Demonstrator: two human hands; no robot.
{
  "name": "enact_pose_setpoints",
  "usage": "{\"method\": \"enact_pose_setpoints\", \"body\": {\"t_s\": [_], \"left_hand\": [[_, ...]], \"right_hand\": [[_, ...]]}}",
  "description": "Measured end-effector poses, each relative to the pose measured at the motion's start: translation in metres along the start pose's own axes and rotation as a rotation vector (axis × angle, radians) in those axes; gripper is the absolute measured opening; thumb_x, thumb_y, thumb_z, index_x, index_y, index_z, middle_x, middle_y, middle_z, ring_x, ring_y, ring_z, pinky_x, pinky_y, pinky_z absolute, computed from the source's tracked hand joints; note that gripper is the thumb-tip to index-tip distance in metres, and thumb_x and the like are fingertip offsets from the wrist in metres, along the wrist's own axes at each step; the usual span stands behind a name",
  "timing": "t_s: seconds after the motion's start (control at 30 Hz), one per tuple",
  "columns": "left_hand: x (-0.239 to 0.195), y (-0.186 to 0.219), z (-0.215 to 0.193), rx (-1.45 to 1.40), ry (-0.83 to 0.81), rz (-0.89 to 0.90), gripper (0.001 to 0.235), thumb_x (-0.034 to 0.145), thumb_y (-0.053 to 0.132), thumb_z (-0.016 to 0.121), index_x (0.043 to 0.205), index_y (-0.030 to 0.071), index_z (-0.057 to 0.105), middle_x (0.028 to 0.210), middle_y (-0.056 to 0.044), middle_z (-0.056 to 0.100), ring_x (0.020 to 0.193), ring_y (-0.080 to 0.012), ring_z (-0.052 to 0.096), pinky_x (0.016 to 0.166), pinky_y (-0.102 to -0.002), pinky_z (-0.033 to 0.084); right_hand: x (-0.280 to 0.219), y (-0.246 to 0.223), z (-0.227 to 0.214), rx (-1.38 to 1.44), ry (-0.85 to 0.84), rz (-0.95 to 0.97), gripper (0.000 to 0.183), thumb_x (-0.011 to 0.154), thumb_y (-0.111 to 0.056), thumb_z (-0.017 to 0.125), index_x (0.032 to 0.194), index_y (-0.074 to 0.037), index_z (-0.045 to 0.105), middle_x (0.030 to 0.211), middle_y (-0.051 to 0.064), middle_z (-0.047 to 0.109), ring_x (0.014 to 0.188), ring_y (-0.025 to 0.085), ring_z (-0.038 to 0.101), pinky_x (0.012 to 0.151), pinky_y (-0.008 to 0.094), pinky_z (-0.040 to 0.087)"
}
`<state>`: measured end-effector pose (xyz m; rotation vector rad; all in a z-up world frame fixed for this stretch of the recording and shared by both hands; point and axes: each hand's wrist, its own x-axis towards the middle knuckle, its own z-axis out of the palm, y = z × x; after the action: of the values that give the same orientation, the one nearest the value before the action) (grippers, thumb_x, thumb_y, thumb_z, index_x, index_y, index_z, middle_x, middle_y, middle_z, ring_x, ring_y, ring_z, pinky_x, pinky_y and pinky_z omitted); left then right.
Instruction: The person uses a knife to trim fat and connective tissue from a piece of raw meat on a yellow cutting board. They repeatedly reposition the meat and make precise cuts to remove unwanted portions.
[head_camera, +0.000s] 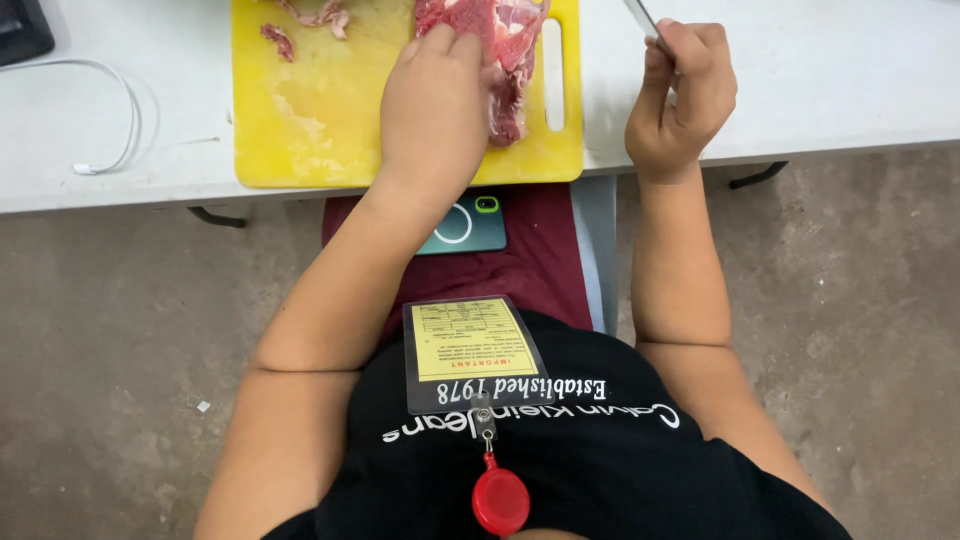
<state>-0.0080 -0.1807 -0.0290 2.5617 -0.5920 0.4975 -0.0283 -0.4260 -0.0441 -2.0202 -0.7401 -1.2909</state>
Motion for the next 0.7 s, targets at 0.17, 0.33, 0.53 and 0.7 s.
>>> {"method": "enact_pose_setpoints", "body": {"t_s": [0.17, 0.33, 0.53, 0.7], "left_hand": [[-0.002, -0.010, -0.007, 0.216, 0.136, 0.099, 0.015, 0.079, 0.001, 0.061, 0.094, 0.005, 0.060, 0.096, -0.013, 0.055, 0.086, -0.0353, 0.052, 0.062, -0.045, 0.049], [0.009, -0.016, -0.068, -0.292, 0.260, 0.093, 0.017, 0.110, 0.009, 0.048, 0.096, 0.000, 0.053, 0.095, -0.018, 0.056, 0.086, -0.0352, 0.053, 0.073, -0.045, 0.040], [0.002, -0.016, -0.067, -0.433, 0.176, 0.109, 0.010, 0.091, -0.005, 0.066, 0.096, 0.004, 0.069, 0.097, -0.012, 0.069, 0.089, -0.0307, 0.064, 0.079, -0.041, 0.047], [-0.008, -0.081, -0.080, -0.043, 0.368, -0.022, 0.017, 0.096, -0.001, 0.066, 0.084, 0.006, 0.056, 0.075, -0.008, 0.056, 0.067, -0.0284, 0.050, 0.062, -0.042, 0.036]], "right_hand": [[0.008, -0.014, -0.006, 0.087, 0.123, -0.010, 0.004, 0.109, 0.006, 0.046, 0.107, 0.007, 0.050, 0.083, 0.016, 0.044, 0.079, 0.029, 0.042, 0.070, 0.041, 0.061], [0.024, -0.058, -0.031, 0.237, 0.045, 0.445, 0.022, 0.118, -0.019, 0.048, 0.119, 0.003, 0.050, 0.085, 0.013, 0.047, 0.063, 0.020, 0.048, 0.079, 0.039, 0.062], [0.014, -0.068, -0.044, 0.597, -0.215, 0.966, 0.031, 0.113, -0.018, 0.054, 0.137, 0.000, 0.050, 0.105, 0.011, 0.057, 0.083, 0.020, 0.063, 0.058, 0.021, 0.045], [0.000, -0.077, -0.051, 0.622, -0.177, 1.086, 0.036, 0.109, -0.027, 0.061, 0.136, -0.005, 0.053, 0.105, 0.007, 0.061, 0.083, 0.016, 0.065, 0.058, 0.021, 0.048]]}}
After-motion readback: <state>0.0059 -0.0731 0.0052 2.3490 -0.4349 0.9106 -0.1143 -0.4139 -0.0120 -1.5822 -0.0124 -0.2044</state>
